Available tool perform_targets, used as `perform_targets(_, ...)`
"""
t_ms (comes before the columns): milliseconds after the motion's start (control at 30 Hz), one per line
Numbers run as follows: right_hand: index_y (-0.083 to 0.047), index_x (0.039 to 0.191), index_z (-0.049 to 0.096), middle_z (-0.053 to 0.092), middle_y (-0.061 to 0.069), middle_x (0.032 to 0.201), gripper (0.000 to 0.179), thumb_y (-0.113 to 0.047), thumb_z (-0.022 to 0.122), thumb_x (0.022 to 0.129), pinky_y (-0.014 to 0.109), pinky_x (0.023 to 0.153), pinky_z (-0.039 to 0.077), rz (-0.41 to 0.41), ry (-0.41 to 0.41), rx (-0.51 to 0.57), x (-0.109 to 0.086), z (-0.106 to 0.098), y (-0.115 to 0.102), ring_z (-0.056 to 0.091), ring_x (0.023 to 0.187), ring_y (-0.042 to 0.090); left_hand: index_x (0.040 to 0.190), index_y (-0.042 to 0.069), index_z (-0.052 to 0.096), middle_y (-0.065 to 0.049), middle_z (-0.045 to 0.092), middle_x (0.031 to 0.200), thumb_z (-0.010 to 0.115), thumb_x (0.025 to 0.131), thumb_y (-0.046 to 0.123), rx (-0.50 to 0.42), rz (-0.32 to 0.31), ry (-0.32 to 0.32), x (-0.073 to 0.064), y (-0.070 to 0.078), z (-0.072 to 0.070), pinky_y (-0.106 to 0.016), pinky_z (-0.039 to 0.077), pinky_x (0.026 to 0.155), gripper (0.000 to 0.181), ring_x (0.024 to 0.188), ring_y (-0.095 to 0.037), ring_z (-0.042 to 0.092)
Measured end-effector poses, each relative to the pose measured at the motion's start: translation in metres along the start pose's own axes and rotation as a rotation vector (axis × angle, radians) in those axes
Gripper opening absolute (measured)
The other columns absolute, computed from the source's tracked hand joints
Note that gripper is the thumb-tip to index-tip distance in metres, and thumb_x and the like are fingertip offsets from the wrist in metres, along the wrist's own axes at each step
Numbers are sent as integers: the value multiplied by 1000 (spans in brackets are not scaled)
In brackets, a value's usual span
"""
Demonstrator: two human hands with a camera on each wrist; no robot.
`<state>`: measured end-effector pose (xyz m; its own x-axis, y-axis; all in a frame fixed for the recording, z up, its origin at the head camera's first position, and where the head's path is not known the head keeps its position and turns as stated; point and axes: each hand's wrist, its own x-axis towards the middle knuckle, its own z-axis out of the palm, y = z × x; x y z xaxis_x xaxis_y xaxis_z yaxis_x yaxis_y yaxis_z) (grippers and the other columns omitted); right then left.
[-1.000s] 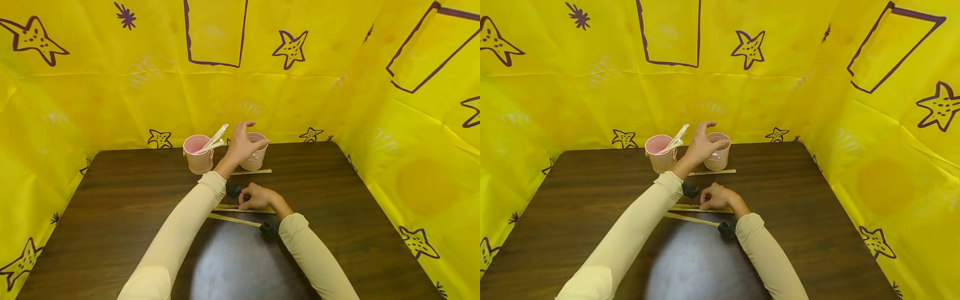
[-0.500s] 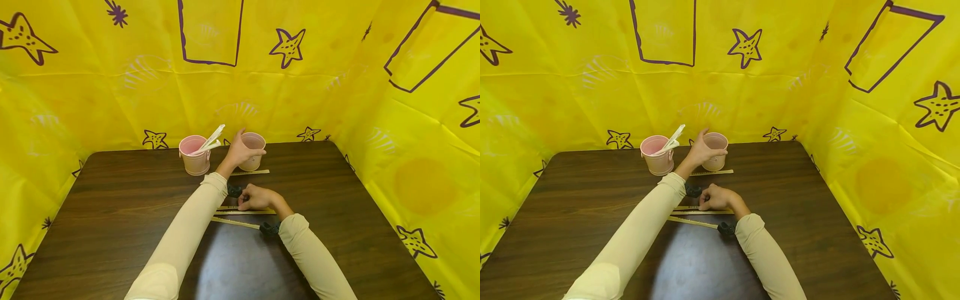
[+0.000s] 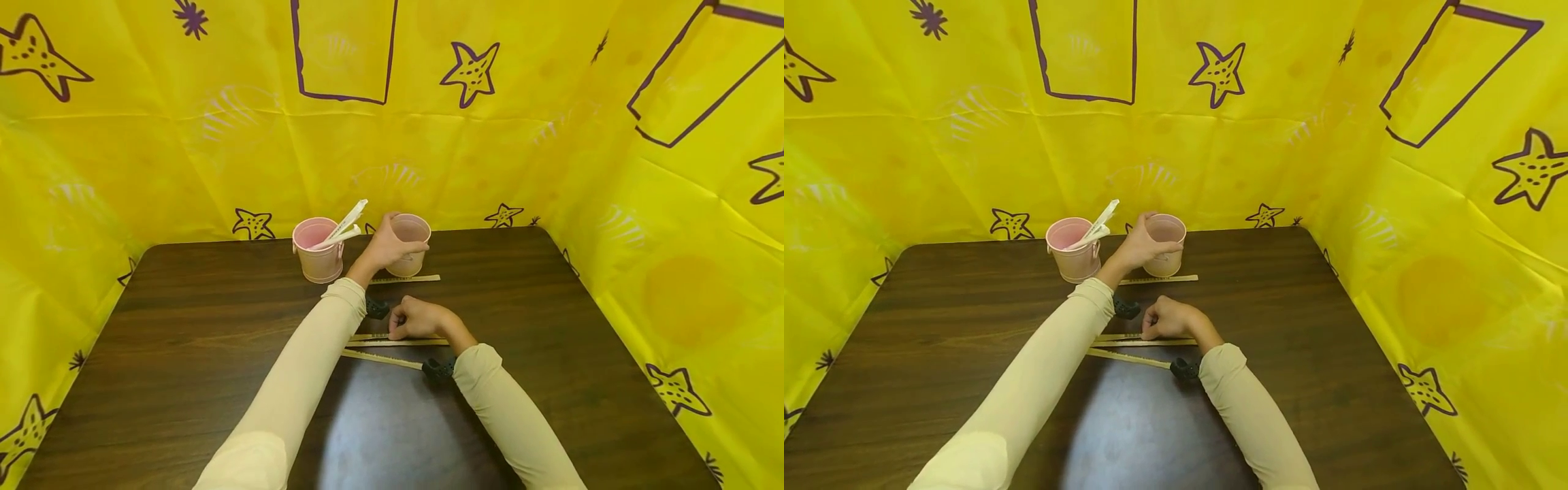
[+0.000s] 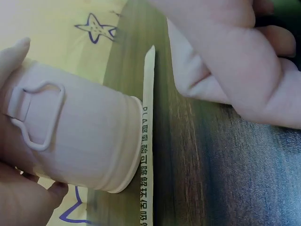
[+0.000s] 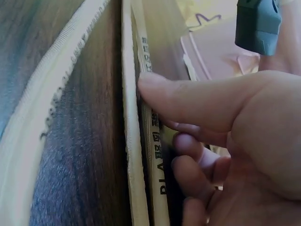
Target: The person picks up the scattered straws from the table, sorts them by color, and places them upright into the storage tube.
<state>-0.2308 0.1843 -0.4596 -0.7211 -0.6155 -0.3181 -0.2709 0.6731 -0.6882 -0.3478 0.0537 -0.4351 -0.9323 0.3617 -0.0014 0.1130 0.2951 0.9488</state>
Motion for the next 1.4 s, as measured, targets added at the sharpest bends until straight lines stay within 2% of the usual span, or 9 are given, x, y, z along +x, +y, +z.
perform_targets(133,-6,86,73,69,3,81,10,-12,72,93,19,63,44,-31,0,-56,-2,2,-4,51,65,6,159,14,16,-20,37,154,87,80,40,-4,-18,-14,-3,-1,-1,-53,39,117,110,141,-36,43)
perform_targets(333,-14,85,68,66,-3,83,11,-18,73,94,25,72,49,32,77,-144,-17,-2,-5,56,74,8,160,13,16,-21,34,157,86,81,38,-16,-7,-12,-4,-1,0,-55,36,119,109,143,-37,41)
perform_targets(467,-15,86,67,66,-4,83,11,-20,75,93,24,71,49,33,121,-172,-34,-9,4,56,74,7,159,12,16,-21,35,156,87,81,38,-6,1,-8,-2,-1,0,-53,35,119,109,142,-37,42)
perform_targets(567,-14,87,68,67,-3,83,10,-18,75,93,23,69,48,14,134,-127,-48,-17,13,55,72,7,159,11,17,-21,36,155,87,81,36,-8,3,-6,-2,-2,0,-51,36,119,108,141,-36,43)
perform_targets(767,-15,97,71,68,-1,88,2,-15,72,95,25,72,51,-18,93,12,-78,-38,20,59,78,11,159,10,16,-23,37,153,86,82,33,-24,5,-20,-4,-1,0,-53,36,119,106,140,-37,43)
perform_targets(867,-17,108,74,69,0,95,13,-15,69,97,26,76,51,-58,120,16,-89,-48,19,60,85,13,159,10,16,-23,37,153,86,82,35,-12,8,-19,-3,0,-1,-53,36,118,107,139,-37,44)
perform_targets(1067,-14,125,72,71,7,113,25,-17,62,102,28,83,51,-106,257,25,-102,-67,12,60,95,18,159,10,14,-22,39,151,86,82,36,-2,10,-26,-1,1,-3,-53,38,116,108,137,-36,46)
perform_targets(1267,-9,115,66,65,9,102,17,-18,64,101,31,79,53,-83,452,183,-100,-79,-3,59,91,21,159,9,15,-22,38,152,86,81,36,-5,12,-17,0,1,-3,-52,37,118,109,139,-36,44)
perform_targets(1400,-9,108,62,61,1,96,17,-22,68,99,28,76,49,-59,648,271,-96,-84,-13,56,88,17,160,10,14,-22,38,152,86,82,35,-6,14,-22,1,1,-3,-53,37,117,109,139,-38,44)
